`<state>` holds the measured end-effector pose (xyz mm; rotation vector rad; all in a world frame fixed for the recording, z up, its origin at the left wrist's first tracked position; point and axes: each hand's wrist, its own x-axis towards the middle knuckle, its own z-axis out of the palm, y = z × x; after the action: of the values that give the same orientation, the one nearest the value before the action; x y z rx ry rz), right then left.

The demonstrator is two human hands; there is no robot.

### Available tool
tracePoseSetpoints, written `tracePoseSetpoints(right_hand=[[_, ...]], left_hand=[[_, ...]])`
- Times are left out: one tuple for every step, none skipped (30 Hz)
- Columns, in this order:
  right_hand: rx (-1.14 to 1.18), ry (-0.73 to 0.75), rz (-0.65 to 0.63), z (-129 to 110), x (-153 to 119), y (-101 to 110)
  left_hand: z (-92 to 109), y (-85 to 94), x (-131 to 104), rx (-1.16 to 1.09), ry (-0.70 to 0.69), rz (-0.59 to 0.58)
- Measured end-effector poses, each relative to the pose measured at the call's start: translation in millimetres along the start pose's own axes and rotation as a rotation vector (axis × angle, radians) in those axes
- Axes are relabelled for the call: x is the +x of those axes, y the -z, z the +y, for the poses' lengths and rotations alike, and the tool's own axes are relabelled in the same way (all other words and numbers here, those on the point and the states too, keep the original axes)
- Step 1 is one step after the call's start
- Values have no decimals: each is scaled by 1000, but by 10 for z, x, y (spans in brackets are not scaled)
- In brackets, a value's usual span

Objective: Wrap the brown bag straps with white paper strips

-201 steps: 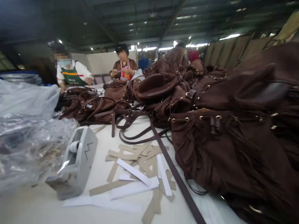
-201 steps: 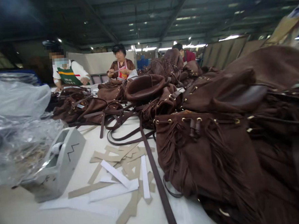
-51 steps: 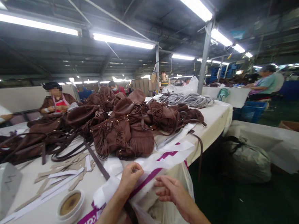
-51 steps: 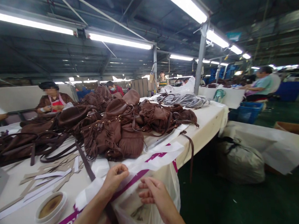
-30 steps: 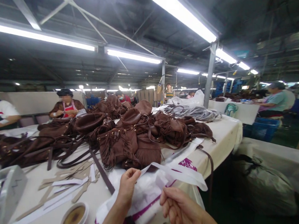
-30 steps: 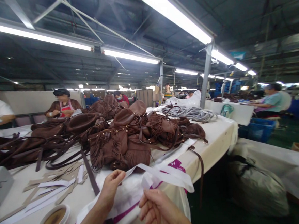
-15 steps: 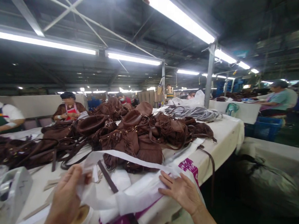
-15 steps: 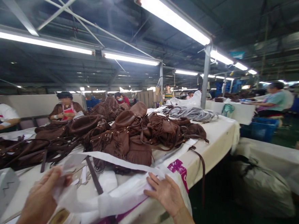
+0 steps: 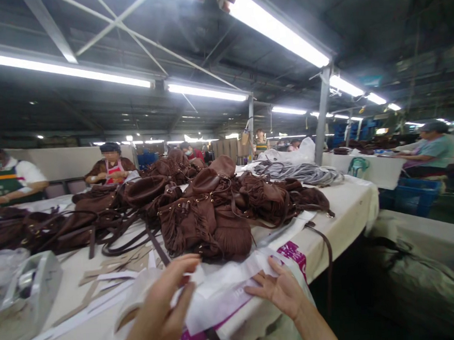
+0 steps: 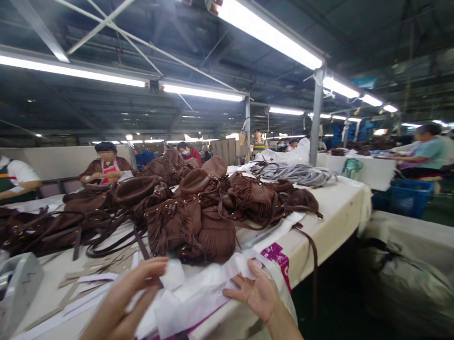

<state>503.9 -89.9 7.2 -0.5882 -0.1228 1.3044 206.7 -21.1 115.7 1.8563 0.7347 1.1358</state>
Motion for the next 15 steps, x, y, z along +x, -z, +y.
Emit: tracePoseSetpoints(right_hand=[[-6,2,-11,6,-16,-12],[-15,2,-26,14,-29,-22],[-26,0,-42,23,-35,-27],[-38,0,-52,33,-35,-29],[-52,1,-58,44,-29,-26],[-67,3,-59,54,-18,-19],[-79,4,-54,62,-3,-9],[-88,3,-45,66,15,2],[-95,0,-35,63,35,15],[-101,-8,-21,53,57,28],[-105,-18,-3,33,80,39],[-104,-29,19,3,105,49],[-101,-41,43,-39,133,57],[-94,-53,68,-90,165,62],[-84,-62,91,-150,198,65]], left_hand=[[46,-328,85,105,-45,-185],[50,-635,185,226,-66,-347],[17,-909,291,356,-67,-472],[-44,-1142,394,399,-43,-508],[-122,-1332,487,430,-21,-521],[-206,-1481,566,458,-3,-526],[-286,-1591,627,466,12,-522],[-352,-1665,672,469,17,-522],[-399,-1703,702,464,18,-522],[-423,-1704,720,449,15,-520],[-424,-1666,727,428,14,-514],[-404,-1582,727,399,15,-508],[-364,-1451,718,366,22,-501],[-311,-1270,700,331,36,-499],[-250,-1041,669,292,56,-501]])
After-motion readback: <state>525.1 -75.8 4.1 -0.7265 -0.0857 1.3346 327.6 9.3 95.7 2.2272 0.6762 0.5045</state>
